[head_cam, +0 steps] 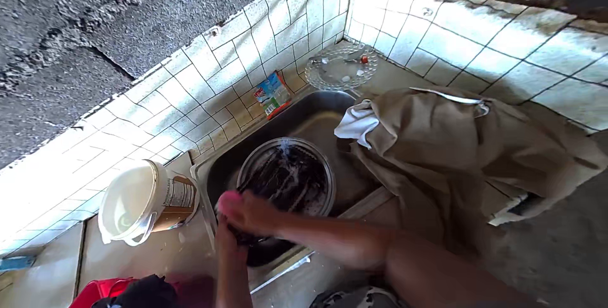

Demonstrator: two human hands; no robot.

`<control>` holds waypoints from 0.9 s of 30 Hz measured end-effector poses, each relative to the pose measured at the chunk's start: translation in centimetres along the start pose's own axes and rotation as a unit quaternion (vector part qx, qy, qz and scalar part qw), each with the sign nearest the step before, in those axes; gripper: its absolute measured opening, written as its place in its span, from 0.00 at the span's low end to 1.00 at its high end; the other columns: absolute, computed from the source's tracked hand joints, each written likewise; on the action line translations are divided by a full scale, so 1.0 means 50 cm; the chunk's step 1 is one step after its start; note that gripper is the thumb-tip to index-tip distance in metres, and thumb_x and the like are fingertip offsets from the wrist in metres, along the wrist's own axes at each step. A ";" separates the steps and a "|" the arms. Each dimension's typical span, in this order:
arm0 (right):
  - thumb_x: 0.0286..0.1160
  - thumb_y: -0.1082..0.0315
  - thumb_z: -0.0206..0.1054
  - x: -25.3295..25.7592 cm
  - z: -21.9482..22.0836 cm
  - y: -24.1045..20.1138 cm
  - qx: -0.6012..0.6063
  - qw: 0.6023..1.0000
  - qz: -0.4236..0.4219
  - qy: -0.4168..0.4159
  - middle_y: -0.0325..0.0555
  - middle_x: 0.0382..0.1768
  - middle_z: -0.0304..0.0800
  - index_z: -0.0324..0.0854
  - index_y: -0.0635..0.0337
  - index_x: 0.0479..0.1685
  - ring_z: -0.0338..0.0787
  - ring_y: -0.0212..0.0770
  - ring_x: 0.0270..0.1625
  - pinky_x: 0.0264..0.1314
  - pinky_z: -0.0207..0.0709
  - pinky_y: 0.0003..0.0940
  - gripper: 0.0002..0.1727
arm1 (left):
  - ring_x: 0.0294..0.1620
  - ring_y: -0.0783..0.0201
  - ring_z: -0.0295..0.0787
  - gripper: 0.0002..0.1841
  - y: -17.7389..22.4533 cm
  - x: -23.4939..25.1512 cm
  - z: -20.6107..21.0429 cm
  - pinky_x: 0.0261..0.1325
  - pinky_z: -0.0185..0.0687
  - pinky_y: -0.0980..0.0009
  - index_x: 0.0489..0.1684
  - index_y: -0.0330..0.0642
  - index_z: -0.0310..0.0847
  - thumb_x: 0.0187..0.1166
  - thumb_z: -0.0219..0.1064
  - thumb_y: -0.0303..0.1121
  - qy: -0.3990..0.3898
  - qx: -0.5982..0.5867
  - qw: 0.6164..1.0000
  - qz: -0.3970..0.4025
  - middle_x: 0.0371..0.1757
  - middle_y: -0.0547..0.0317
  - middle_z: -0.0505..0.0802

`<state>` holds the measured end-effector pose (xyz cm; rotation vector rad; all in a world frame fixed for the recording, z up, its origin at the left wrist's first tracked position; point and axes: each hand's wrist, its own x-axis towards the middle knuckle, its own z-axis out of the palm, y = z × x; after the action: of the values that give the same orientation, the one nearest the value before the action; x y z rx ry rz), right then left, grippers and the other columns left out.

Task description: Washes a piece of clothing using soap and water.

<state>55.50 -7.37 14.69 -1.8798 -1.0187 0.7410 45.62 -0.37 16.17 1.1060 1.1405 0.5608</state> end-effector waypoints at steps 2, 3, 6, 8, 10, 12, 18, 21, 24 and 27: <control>0.91 0.50 0.53 0.001 0.028 0.017 0.005 0.998 0.019 -0.053 0.76 0.78 0.70 0.62 0.39 0.92 0.82 0.71 0.70 0.70 0.77 0.64 0.31 | 0.36 0.69 0.89 0.26 0.022 -0.012 -0.014 0.40 0.88 0.65 0.57 0.37 0.75 0.96 0.36 0.48 0.001 0.001 0.999 0.042 0.37 0.59 0.89; 0.92 0.49 0.52 0.009 0.018 0.062 -0.033 0.997 0.031 -0.064 0.76 0.80 0.68 0.60 0.39 0.93 0.80 0.72 0.73 0.72 0.75 0.68 0.31 | 0.40 0.68 0.90 0.26 0.042 -0.027 -0.026 0.45 0.89 0.63 0.60 0.36 0.75 0.96 0.37 0.48 0.005 -0.004 0.998 0.057 0.40 0.57 0.90; 0.92 0.55 0.52 0.030 -0.075 0.186 -0.153 0.985 0.077 -0.021 0.71 0.82 0.70 0.67 0.49 0.89 0.75 0.72 0.80 0.79 0.67 0.72 0.28 | 0.41 0.70 0.92 0.24 0.080 -0.057 -0.063 0.46 0.92 0.65 0.56 0.40 0.75 0.97 0.36 0.47 0.019 -0.033 0.995 0.096 0.39 0.62 0.92; 0.92 0.58 0.52 0.047 -0.142 0.200 -0.175 0.971 0.163 0.004 0.71 0.82 0.69 0.69 0.54 0.87 0.73 0.72 0.81 0.80 0.65 0.70 0.27 | 0.41 0.70 0.93 0.24 0.084 -0.052 -0.078 0.46 0.92 0.66 0.54 0.41 0.76 0.97 0.35 0.46 0.025 -0.055 0.993 0.104 0.38 0.63 0.92; 0.91 0.58 0.53 0.051 -0.151 0.157 -0.143 0.970 0.196 0.017 0.77 0.82 0.65 0.67 0.54 0.88 0.73 0.75 0.79 0.77 0.67 0.72 0.28 | 0.42 0.70 0.92 0.24 0.069 -0.031 -0.080 0.46 0.91 0.66 0.56 0.41 0.74 0.97 0.34 0.47 0.022 -0.058 0.994 0.087 0.39 0.62 0.91; 0.92 0.53 0.52 0.029 -0.096 0.070 -0.069 0.990 0.124 0.005 0.74 0.82 0.67 0.64 0.49 0.91 0.77 0.71 0.78 0.75 0.73 0.66 0.30 | 0.42 0.70 0.91 0.26 0.039 -0.009 -0.062 0.47 0.90 0.65 0.61 0.39 0.73 0.96 0.33 0.48 -0.010 -0.038 0.997 0.065 0.41 0.61 0.91; 0.92 0.53 0.53 -0.002 -0.008 0.115 -0.063 0.994 0.069 -0.058 0.74 0.82 0.68 0.61 0.46 0.93 0.75 0.74 0.79 0.76 0.70 0.71 0.31 | 0.41 0.69 0.92 0.23 0.090 -0.058 -0.034 0.47 0.92 0.65 0.57 0.38 0.76 0.97 0.37 0.45 -0.013 -0.041 0.994 0.103 0.40 0.62 0.92; 0.92 0.57 0.51 0.024 -0.125 0.201 -0.164 0.972 0.166 -0.009 0.72 0.80 0.71 0.67 0.54 0.88 0.74 0.74 0.80 0.77 0.68 0.73 0.28 | 0.40 0.71 0.94 0.24 0.119 -0.077 -0.070 0.45 0.94 0.67 0.51 0.42 0.77 0.97 0.34 0.45 -0.003 -0.070 0.990 0.125 0.36 0.65 0.94; 0.91 0.58 0.52 0.031 -0.157 0.144 -0.148 0.967 0.207 -0.014 0.79 0.81 0.65 0.65 0.56 0.89 0.71 0.78 0.79 0.75 0.68 0.74 0.29 | 0.41 0.70 0.93 0.24 0.099 -0.048 -0.076 0.46 0.93 0.66 0.54 0.42 0.76 0.97 0.34 0.46 -0.010 -0.071 0.992 0.102 0.38 0.63 0.93; 0.92 0.52 0.52 0.005 -0.068 0.020 -0.034 0.996 0.087 0.004 0.72 0.79 0.71 0.64 0.46 0.91 0.79 0.70 0.75 0.73 0.75 0.65 0.30 | 0.41 0.69 0.91 0.24 0.066 -0.030 -0.035 0.45 0.91 0.64 0.59 0.39 0.74 0.96 0.37 0.47 -0.043 -0.016 0.997 0.057 0.40 0.60 0.91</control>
<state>58.69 -8.80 15.38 -2.0468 -0.8931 0.8081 44.01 0.39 19.78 1.1616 0.9955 0.6113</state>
